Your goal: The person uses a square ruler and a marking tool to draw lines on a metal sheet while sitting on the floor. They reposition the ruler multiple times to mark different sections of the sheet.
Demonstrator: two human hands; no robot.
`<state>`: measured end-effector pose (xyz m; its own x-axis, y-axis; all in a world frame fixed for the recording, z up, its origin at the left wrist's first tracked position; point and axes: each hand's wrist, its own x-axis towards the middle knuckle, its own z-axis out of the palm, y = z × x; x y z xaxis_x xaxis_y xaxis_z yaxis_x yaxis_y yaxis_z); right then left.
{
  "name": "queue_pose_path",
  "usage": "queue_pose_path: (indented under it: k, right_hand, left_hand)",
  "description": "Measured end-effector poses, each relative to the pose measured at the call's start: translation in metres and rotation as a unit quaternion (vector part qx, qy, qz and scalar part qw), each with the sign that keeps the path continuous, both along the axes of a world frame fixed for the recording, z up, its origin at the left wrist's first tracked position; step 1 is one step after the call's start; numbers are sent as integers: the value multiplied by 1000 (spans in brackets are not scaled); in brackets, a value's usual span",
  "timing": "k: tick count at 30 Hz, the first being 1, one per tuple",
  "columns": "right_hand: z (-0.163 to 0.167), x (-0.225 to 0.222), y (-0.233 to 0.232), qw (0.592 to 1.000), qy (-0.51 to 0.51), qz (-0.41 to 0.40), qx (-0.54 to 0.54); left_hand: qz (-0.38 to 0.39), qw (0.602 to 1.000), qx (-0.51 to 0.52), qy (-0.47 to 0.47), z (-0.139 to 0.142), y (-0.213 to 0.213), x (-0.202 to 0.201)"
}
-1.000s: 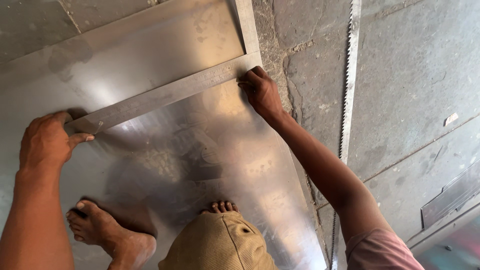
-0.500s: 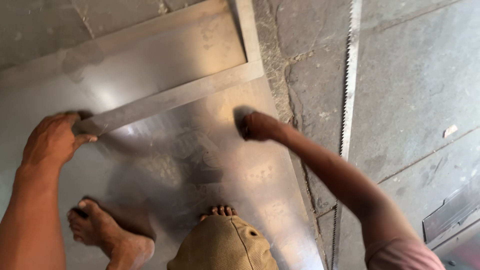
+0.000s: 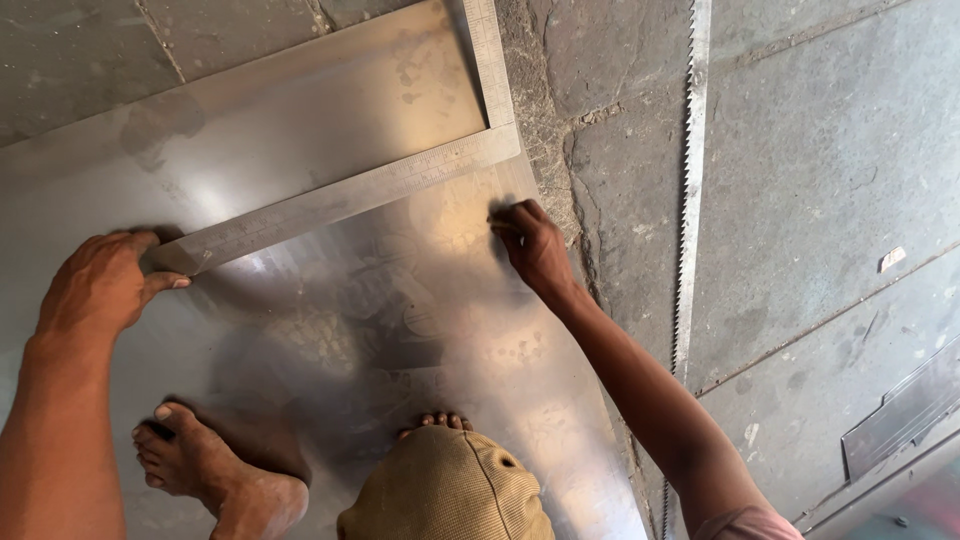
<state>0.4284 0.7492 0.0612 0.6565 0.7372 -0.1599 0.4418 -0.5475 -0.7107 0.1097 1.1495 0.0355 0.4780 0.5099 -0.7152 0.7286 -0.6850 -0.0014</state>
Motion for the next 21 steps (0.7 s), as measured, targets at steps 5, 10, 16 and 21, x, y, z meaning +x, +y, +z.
queue_pose_path:
  k: [5,10,16,21]
  right_hand:
    - [1,10,39,1000,12,8,18]
    - [6,5,71,998,-23,56,24]
    - [1,9,76,996,-47,73,22]
    - [-3,10,78,993,-82,87,5]
  left_hand:
    - [-5,999,14,-44,1,-3,-1]
    - [15,1000,17,-22,-3,-3,-3]
    - [11,999,18,-28,2,-3,1]
    - [7,1000,11,-11,7,-3,5]
